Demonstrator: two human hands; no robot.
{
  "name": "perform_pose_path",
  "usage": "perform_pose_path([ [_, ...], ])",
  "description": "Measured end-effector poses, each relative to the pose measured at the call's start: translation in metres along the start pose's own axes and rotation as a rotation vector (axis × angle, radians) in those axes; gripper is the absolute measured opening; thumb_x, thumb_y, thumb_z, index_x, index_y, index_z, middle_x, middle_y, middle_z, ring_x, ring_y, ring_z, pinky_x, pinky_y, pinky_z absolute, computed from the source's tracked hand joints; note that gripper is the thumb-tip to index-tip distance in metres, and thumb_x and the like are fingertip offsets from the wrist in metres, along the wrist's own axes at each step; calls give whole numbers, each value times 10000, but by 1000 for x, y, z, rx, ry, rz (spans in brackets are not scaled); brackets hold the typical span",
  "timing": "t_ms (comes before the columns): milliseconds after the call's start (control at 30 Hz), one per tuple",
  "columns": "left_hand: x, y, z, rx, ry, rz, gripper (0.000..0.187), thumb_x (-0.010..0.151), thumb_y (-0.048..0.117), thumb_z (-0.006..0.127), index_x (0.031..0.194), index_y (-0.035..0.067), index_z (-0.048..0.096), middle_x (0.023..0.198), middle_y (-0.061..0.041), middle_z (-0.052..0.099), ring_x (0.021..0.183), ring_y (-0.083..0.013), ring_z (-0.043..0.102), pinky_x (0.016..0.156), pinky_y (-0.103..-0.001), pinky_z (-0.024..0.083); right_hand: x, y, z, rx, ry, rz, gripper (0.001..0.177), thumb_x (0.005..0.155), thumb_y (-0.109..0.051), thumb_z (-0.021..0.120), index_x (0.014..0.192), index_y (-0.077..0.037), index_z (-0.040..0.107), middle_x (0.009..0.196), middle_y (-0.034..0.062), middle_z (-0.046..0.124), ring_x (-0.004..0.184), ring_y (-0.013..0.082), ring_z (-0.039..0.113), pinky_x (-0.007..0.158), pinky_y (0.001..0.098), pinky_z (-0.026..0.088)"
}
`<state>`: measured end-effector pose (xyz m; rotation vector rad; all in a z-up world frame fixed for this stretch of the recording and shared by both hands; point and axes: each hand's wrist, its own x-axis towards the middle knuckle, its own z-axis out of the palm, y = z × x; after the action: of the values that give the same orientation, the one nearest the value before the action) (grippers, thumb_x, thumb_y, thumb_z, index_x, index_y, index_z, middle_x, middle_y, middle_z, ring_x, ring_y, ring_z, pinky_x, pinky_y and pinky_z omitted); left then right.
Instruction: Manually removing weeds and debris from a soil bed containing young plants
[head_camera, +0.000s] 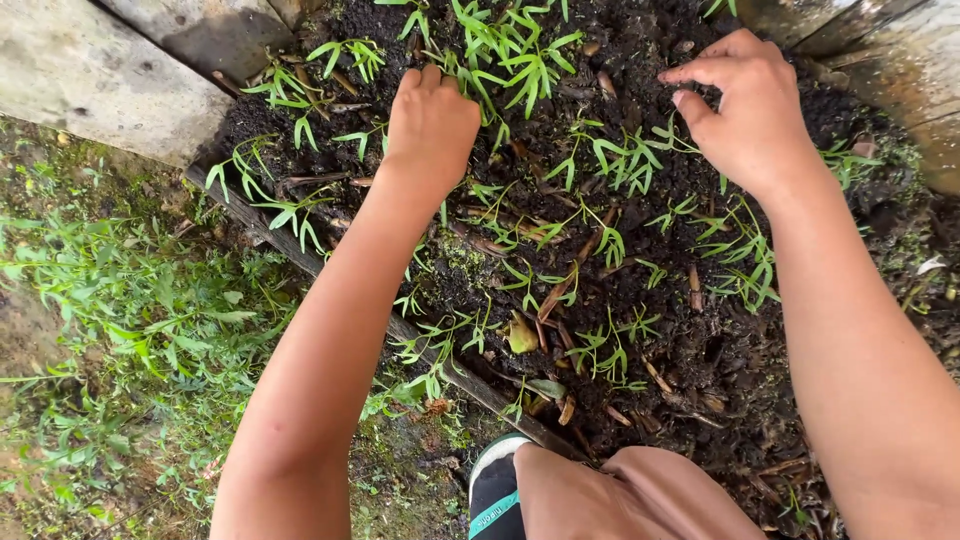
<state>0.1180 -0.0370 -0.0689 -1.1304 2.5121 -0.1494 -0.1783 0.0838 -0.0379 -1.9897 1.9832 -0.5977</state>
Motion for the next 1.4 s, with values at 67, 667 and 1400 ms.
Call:
perform_pose_path([
  [67,-2,-3,-1,70,29,-4,175,801,100,806,971,131,777,1024,-64,720,1075,-270,595,1008,-435,478,-1,4,-1,15,10,-15,243,1028,7,688,1256,-39,759,1141,163,573,1130,404,500,939,578,401],
  [667,-41,-19,-29,-515,115,-142,304,870,311,812,1154,214,758,1082,-84,757,1172,-374,537,1018,-558,271,-13,-42,-20,60,106,52,238,1021,16,702,1245,-61,722,1174,164,651,1151,374,555,1074,627,347],
  [1400,-77,12,31,-764,199,-393,628,800,496,863,1230,93,647,1111,-94,715,1135,-386,582,957,-591,408,21,-109,96,-383,-79,-134,271,900,-323,761,1150,-224,789,1130,28,610,1060,348,428,879,508,364],
])
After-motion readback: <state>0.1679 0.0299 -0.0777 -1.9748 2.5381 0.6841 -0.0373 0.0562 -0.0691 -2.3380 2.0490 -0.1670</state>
